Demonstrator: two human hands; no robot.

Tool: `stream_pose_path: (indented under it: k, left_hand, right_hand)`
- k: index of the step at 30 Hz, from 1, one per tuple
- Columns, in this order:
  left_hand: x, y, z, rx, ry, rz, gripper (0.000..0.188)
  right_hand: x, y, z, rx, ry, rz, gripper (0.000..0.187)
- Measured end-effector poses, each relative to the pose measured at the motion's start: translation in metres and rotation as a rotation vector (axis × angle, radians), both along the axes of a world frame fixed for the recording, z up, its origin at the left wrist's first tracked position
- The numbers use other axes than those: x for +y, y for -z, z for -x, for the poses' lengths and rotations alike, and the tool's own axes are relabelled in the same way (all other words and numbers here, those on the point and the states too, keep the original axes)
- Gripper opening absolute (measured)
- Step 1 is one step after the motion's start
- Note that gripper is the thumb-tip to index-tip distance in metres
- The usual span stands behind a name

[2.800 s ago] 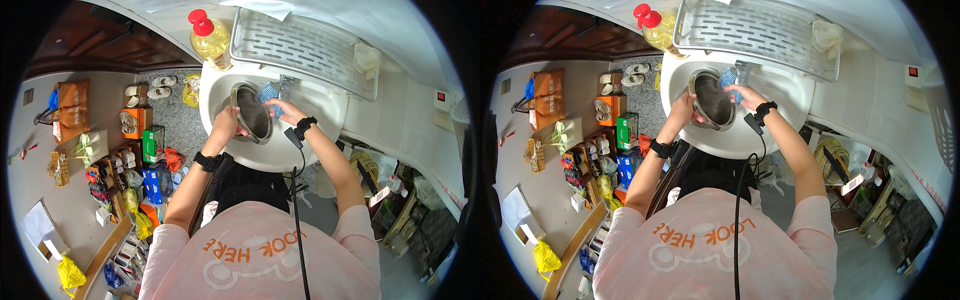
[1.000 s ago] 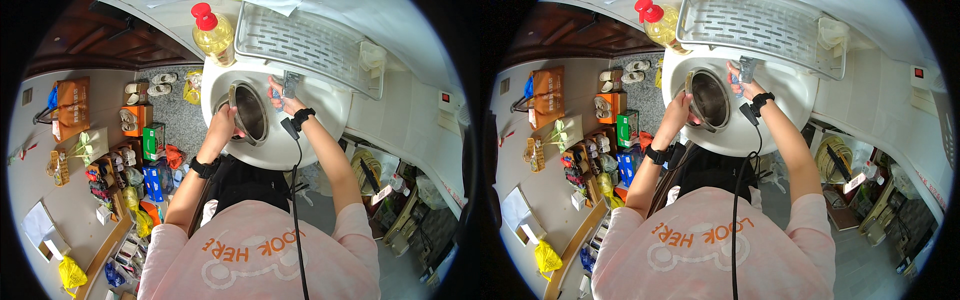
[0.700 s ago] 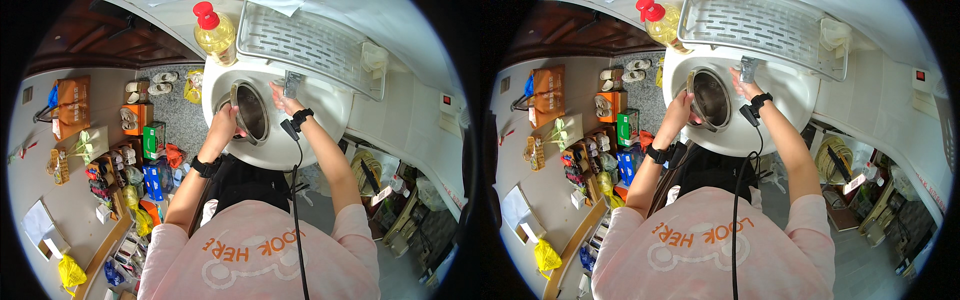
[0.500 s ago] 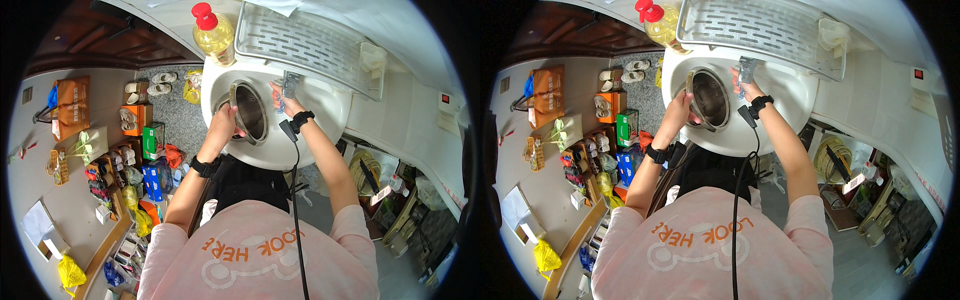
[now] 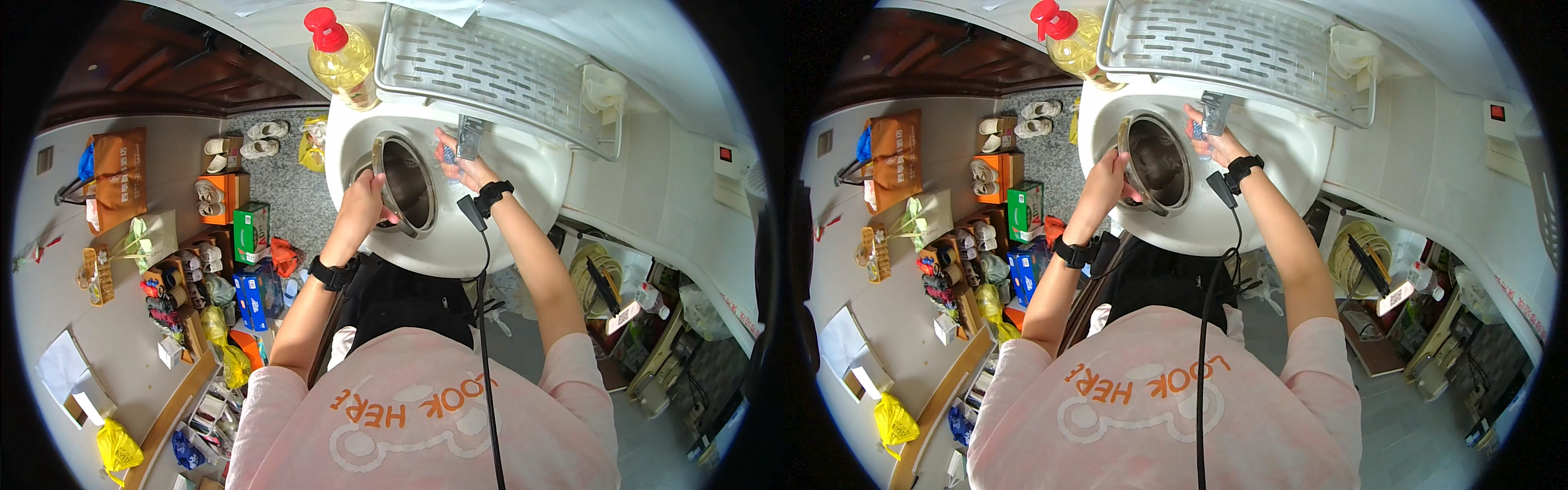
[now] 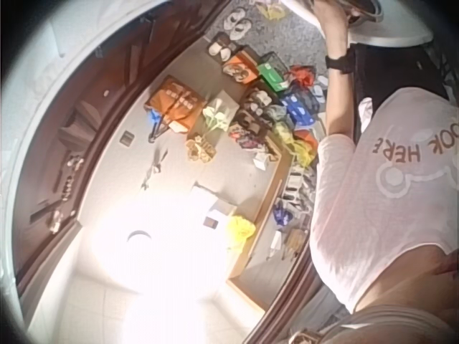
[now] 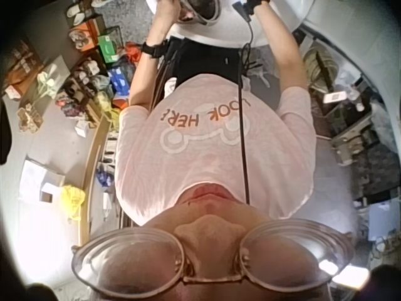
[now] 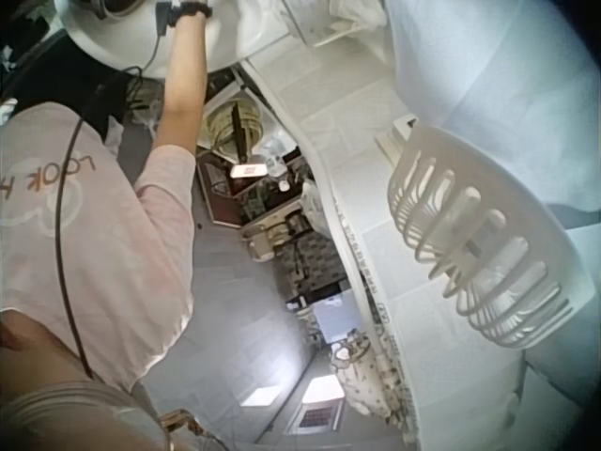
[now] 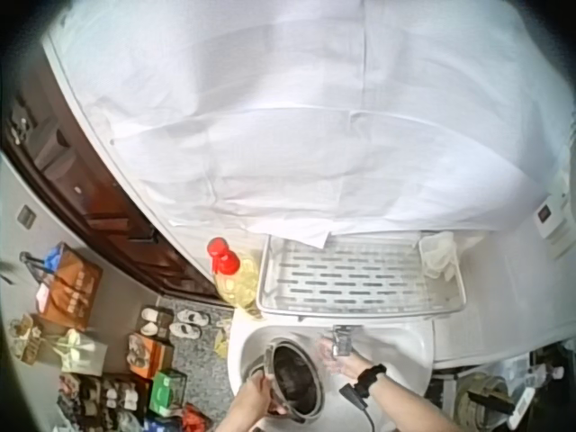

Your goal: The person scrubs a metal pot with a blue sponge under running water, rinses it thoroughly, and places it in a dish rack. They then rinse a metal lid and place it in the rack as well.

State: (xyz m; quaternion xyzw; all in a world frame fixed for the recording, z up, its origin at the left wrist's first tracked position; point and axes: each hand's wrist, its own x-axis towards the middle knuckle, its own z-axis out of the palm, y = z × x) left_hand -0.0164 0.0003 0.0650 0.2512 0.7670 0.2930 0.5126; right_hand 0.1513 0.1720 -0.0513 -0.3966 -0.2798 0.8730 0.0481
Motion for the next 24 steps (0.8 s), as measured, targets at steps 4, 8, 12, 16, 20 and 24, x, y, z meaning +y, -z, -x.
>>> stream_pose_path:
  k: [4,8,12,16,20,24]
  left_hand:
    - [0.0,-0.002,-0.001,-0.024,-0.018,-0.009,0.031]
    - [0.004,-0.003,-0.003,0.001,-0.011,-0.012,0.032]
    - [0.007,-0.006,-0.006,0.009,-0.015,-0.019,0.032]
    - [0.01,-0.01,-0.008,0.0,-0.013,-0.037,0.033]
    - [0.013,-0.011,-0.014,-0.037,-0.03,-0.044,0.034]
    - [0.016,-0.009,-0.02,-0.079,-0.038,-0.058,0.034]
  right_hand:
    - [-0.006,0.008,0.0,-0.063,0.059,-0.12,0.052]
    - [-0.009,0.021,-0.004,-0.135,0.056,-0.192,0.052]
    - [-0.016,0.032,-0.008,-0.299,0.14,-0.242,0.044]
    - [-0.022,0.044,-0.022,-0.434,0.137,-0.285,0.04]
    - [-0.029,0.063,-0.032,-0.643,0.061,-0.424,0.04]
    - [-0.033,0.066,-0.041,-0.693,-0.073,-0.714,0.035]
